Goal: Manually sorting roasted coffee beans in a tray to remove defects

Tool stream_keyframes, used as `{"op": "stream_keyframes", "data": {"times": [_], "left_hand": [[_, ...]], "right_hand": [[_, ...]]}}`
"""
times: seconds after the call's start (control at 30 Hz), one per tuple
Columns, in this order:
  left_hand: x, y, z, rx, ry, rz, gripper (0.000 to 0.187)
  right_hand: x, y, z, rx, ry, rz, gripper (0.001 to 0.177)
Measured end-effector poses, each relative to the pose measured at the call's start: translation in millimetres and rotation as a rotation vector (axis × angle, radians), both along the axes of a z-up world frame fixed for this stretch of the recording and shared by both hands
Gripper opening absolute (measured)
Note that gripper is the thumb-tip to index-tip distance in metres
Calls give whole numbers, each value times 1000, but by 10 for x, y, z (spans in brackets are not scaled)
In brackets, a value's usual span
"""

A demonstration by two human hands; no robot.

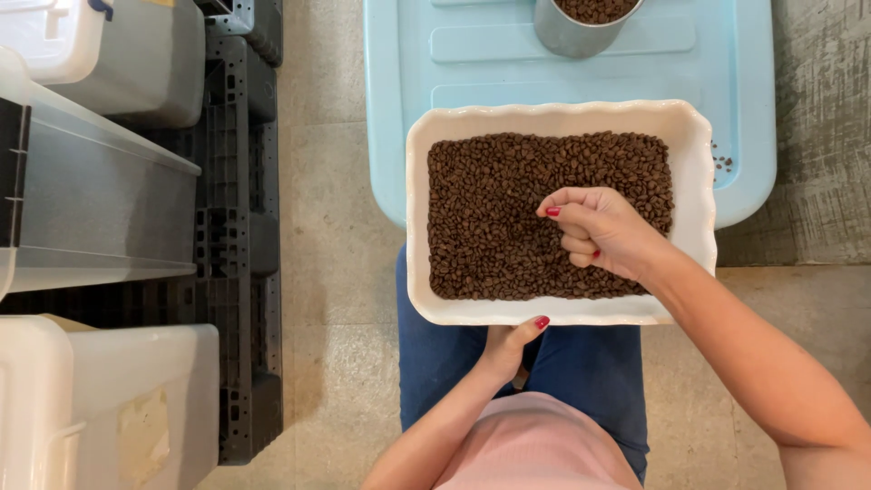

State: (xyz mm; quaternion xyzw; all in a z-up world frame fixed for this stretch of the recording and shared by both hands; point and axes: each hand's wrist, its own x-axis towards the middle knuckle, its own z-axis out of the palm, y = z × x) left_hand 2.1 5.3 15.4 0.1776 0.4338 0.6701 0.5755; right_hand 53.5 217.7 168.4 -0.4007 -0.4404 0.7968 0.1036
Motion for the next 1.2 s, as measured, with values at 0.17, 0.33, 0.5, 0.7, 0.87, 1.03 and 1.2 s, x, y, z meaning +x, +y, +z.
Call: {"op": "stream_keyframes", "data": {"times": [0.17,0.33,0.5,0.7,0.87,1.03,1.2], "left_hand": [[-60,63,337,-4,-6,16,63],[12,-4,80,-29,-13,7,63],[24,-44,-83,-52,2,-23,65],[-41,-41,26,-72,11,-34,67],[-78,-44,27,-66,24,-62,67],[-88,-53,33,-57,39,-72,67],[-79,-64,-5,-67,37,-65,69]], "right_hand": [[-4,144,118,-30,-36,-27,9],[-1,284,94,38,-48,-67,9],[-33,349,99,169,-55,-61,5],[-126,187,24,797,-301,225,14],[-174,88,-159,1016,-290,360,18],[-237,86,-165,1057,-313,415,20],[-245,98,-227,1115,-354,485,20]]}}
